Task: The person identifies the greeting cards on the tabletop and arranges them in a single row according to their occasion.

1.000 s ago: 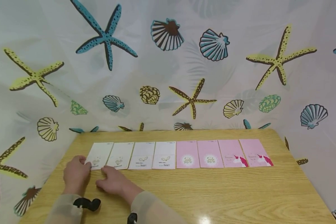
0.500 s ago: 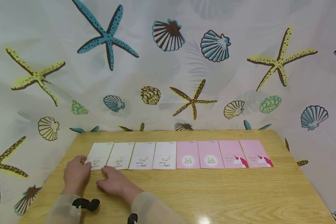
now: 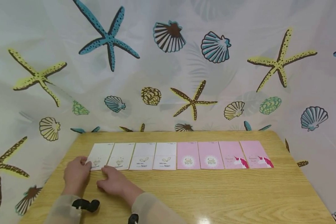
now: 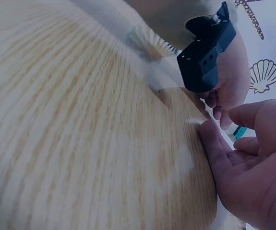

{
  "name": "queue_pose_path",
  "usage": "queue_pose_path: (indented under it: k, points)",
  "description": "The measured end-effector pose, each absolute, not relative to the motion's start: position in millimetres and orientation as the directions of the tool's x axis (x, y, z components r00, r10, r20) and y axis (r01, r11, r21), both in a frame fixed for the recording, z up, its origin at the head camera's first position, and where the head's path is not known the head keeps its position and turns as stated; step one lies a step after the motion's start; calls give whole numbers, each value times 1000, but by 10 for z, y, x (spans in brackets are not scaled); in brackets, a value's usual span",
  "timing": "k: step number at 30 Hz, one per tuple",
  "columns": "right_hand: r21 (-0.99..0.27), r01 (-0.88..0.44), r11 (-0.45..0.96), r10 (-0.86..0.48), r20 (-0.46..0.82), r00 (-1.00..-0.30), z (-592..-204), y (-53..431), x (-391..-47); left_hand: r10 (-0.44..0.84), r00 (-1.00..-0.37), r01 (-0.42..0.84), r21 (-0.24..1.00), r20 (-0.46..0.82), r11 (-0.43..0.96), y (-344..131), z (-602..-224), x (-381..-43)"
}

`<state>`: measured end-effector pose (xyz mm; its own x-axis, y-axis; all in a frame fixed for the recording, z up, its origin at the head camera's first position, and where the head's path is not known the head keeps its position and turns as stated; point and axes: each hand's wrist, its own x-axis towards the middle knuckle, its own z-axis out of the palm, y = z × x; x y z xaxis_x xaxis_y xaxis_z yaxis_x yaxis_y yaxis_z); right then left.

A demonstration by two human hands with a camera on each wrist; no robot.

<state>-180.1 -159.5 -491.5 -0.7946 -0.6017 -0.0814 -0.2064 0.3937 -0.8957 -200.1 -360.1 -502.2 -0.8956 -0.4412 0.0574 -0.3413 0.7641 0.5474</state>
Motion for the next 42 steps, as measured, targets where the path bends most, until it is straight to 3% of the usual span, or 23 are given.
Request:
queue_pose_path:
  k: [15,25,36,42]
  points:
    - [-945,-158,288,-566,-34,-824,-4861,-1385,-1808,-419,-906,-308,585,60,750,-3644,-5096,-2107]
    - [-982,-33,184,-551,-75,-831,-4818,-1214,-1849,-420,-906,-301,611,57,732,-3574,-5023,-2107]
    - [-994,-33,101,-568,-30,-823,-4765,-936,-1821,-419,-905,-287,631,68,721,-3544,-4966,-2020]
    - [-982,-93,163,-529,-7,-848,-4679,-664,-1826,-378,-914,-214,618,146,756,-3493,-4909,-1976]
